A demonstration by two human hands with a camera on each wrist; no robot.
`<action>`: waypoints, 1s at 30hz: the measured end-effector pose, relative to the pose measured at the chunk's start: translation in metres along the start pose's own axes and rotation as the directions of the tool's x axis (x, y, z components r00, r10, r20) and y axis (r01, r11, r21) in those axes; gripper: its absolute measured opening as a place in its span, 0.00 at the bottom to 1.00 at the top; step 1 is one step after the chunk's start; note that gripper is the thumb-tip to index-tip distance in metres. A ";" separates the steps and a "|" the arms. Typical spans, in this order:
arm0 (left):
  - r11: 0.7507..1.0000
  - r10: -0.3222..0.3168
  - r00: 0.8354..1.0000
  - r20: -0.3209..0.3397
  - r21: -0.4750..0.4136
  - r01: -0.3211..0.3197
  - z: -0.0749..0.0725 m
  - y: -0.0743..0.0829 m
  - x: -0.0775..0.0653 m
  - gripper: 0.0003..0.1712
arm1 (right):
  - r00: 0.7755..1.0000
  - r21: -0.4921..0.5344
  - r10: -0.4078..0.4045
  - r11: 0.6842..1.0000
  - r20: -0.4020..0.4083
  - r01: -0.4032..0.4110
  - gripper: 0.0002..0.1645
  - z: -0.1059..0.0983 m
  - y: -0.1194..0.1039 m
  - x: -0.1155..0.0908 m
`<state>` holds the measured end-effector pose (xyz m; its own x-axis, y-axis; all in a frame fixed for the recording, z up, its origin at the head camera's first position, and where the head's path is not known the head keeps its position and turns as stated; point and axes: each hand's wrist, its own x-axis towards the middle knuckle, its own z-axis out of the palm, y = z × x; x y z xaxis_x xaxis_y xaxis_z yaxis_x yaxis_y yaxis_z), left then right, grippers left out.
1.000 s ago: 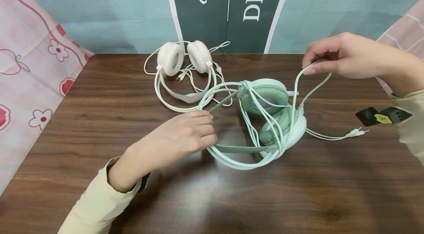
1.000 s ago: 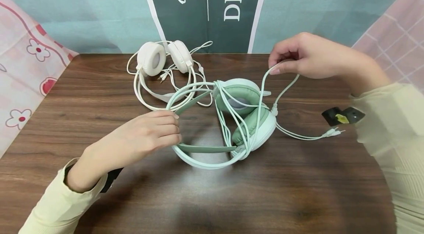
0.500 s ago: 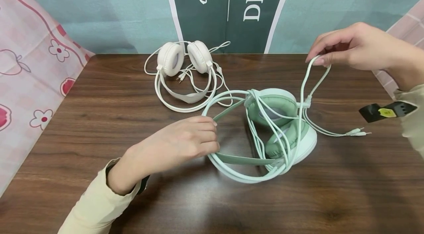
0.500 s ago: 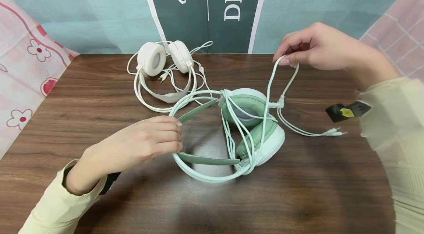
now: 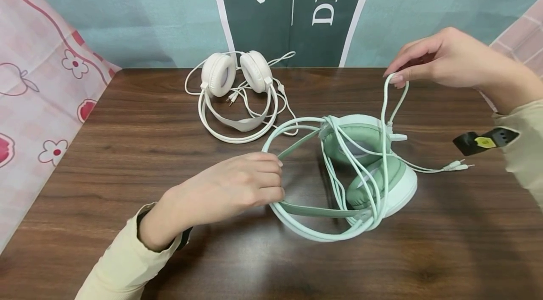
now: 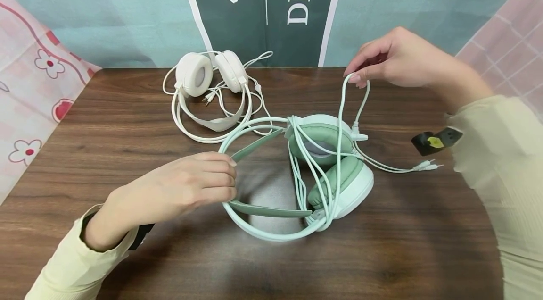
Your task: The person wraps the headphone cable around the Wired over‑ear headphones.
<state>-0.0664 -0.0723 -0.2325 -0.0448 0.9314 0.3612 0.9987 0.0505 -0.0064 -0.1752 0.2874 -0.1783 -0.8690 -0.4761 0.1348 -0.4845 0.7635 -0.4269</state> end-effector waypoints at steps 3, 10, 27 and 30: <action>1.000 0.000 1.000 -0.007 -0.011 0.000 -0.002 0.000 0.001 0.09 | 0.999 -0.029 0.051 0.998 0.012 -0.050 0.05 0.000 -0.002 0.002; 0.999 0.003 1.000 0.006 -0.038 -0.002 -0.002 0.001 0.004 0.11 | 0.994 -0.090 0.086 0.993 0.061 -0.081 0.07 -0.005 -0.010 0.009; 0.999 0.019 0.999 0.041 -0.051 -0.017 0.001 0.003 0.011 0.13 | 0.998 -0.021 0.012 1.000 0.065 -0.011 0.05 0.001 -0.028 0.017; 0.999 0.020 0.999 0.045 -0.049 -0.018 0.002 0.003 0.012 0.12 | 0.998 -0.010 -0.013 1.000 0.064 0.014 0.04 0.002 -0.033 0.020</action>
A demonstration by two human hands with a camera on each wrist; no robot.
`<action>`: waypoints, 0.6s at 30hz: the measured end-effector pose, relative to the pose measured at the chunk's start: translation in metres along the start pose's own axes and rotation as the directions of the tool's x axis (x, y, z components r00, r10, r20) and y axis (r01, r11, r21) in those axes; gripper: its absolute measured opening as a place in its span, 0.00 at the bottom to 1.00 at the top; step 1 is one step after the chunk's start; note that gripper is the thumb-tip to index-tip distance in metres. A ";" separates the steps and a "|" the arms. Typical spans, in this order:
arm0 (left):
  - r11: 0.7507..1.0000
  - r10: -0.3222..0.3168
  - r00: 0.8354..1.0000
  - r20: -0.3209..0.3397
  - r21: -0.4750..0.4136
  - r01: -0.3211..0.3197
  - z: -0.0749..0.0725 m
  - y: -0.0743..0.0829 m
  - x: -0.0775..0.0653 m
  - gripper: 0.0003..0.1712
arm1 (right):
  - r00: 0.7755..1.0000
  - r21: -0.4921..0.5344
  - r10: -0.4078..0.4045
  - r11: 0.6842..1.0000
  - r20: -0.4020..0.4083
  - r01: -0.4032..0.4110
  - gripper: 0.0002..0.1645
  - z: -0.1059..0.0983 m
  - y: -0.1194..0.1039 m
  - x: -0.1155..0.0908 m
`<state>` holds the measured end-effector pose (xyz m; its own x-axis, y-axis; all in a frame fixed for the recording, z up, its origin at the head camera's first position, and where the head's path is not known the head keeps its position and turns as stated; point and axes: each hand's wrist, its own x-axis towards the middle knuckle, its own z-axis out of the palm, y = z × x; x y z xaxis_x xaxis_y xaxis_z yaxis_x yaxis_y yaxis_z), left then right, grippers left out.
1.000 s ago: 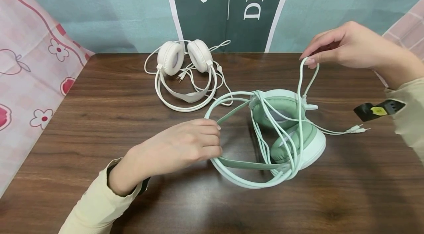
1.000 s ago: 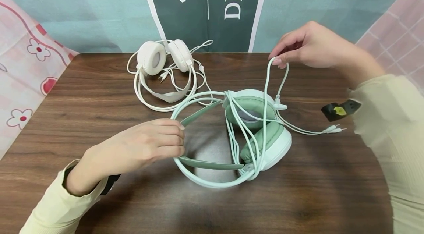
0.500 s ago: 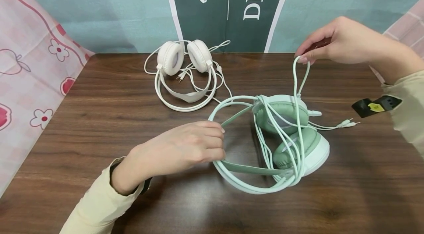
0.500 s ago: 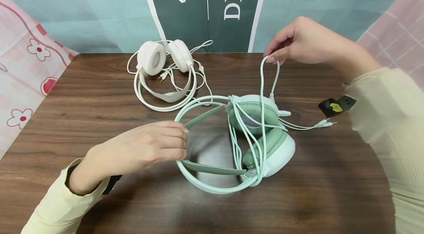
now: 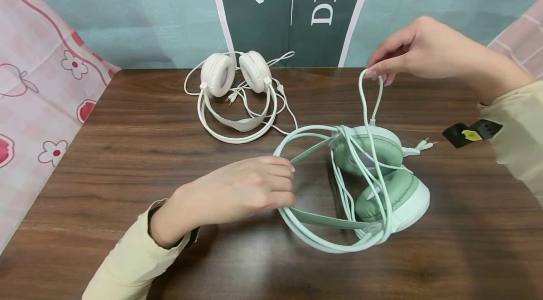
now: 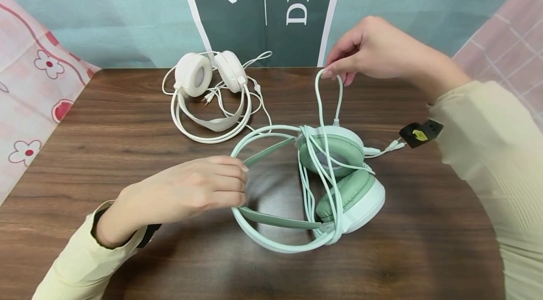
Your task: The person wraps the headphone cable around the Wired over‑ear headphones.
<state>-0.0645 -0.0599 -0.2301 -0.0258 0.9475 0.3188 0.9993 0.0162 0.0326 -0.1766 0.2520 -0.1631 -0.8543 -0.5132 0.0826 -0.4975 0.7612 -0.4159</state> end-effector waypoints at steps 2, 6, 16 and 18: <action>1.000 0.001 1.000 0.003 0.002 -0.001 0.000 0.000 0.001 0.12 | 1.000 0.008 -0.014 1.000 0.008 0.014 0.04 0.001 -0.002 0.002; 1.000 0.006 1.000 0.004 -0.014 -0.006 0.000 0.001 0.003 0.12 | 0.999 0.032 -0.035 0.999 0.036 0.034 0.04 0.005 -0.004 0.007; 0.999 0.042 0.999 0.028 0.030 -0.043 0.001 0.001 0.011 0.13 | 0.989 0.089 -0.119 0.990 0.092 0.111 0.04 0.020 -0.011 0.016; 0.998 0.054 0.998 0.025 0.042 -0.055 0.001 0.001 0.012 0.13 | 0.985 0.083 -0.132 0.989 0.115 0.123 0.03 0.024 -0.010 0.018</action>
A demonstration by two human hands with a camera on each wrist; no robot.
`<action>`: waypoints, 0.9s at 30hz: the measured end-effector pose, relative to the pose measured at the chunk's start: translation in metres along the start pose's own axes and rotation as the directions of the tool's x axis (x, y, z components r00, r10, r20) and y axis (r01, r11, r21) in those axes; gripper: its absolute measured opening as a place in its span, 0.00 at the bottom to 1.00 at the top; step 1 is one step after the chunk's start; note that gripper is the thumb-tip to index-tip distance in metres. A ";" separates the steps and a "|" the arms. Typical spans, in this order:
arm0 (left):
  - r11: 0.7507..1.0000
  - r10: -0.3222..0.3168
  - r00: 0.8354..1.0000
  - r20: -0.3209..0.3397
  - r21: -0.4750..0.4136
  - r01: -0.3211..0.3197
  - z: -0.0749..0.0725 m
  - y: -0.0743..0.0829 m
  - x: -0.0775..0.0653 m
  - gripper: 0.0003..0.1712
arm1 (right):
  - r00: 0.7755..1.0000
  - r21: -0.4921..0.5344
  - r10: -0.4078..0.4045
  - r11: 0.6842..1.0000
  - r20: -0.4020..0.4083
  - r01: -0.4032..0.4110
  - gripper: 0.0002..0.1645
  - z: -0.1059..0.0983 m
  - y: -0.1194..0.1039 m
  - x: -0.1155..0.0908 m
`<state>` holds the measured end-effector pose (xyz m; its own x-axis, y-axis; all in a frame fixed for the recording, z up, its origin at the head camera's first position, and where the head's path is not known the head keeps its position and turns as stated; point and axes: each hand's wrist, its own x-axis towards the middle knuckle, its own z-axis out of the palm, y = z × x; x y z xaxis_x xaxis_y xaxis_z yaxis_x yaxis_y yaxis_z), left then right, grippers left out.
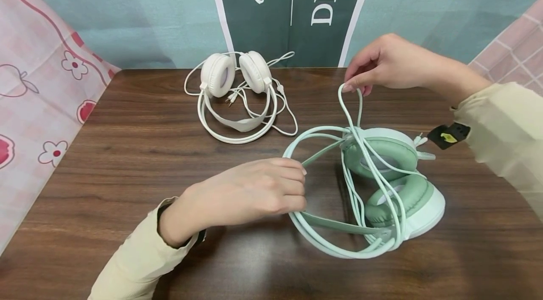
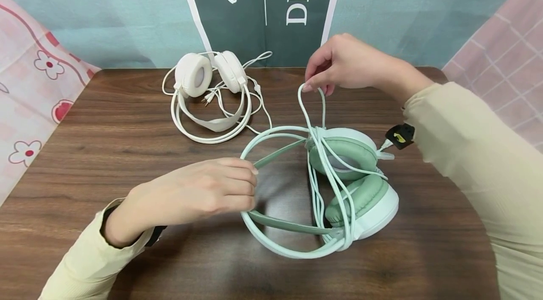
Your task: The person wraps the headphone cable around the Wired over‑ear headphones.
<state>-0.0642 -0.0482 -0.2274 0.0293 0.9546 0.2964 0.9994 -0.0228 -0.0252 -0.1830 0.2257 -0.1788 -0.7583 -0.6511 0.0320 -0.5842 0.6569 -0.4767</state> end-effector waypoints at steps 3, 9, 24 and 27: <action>1.000 0.013 1.000 -0.019 -0.005 -0.014 0.000 0.000 0.000 0.13 | 0.999 -0.014 0.001 1.000 0.047 0.000 0.03 0.004 0.003 0.002; 1.000 0.027 0.999 -0.043 -0.011 -0.028 -0.002 0.002 -0.002 0.12 | 0.991 -0.025 0.050 0.999 0.125 -0.047 0.04 0.007 0.014 -0.003; 0.999 -0.013 0.993 -0.121 -0.035 0.008 -0.010 0.000 -0.015 0.11 | 0.973 0.157 -0.097 0.985 0.209 0.065 0.07 0.008 0.050 -0.027; 0.999 -0.016 0.991 -0.132 -0.047 0.009 -0.011 -0.001 -0.017 0.11 | 0.969 0.185 -0.102 0.981 0.224 0.060 0.08 0.009 0.054 -0.031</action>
<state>-0.0651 -0.0674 -0.2215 0.0158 0.9072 0.4204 0.9994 -0.0278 0.0224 -0.1888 0.2777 -0.2129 -0.6107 -0.7832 -0.1173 -0.5650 0.5347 -0.6284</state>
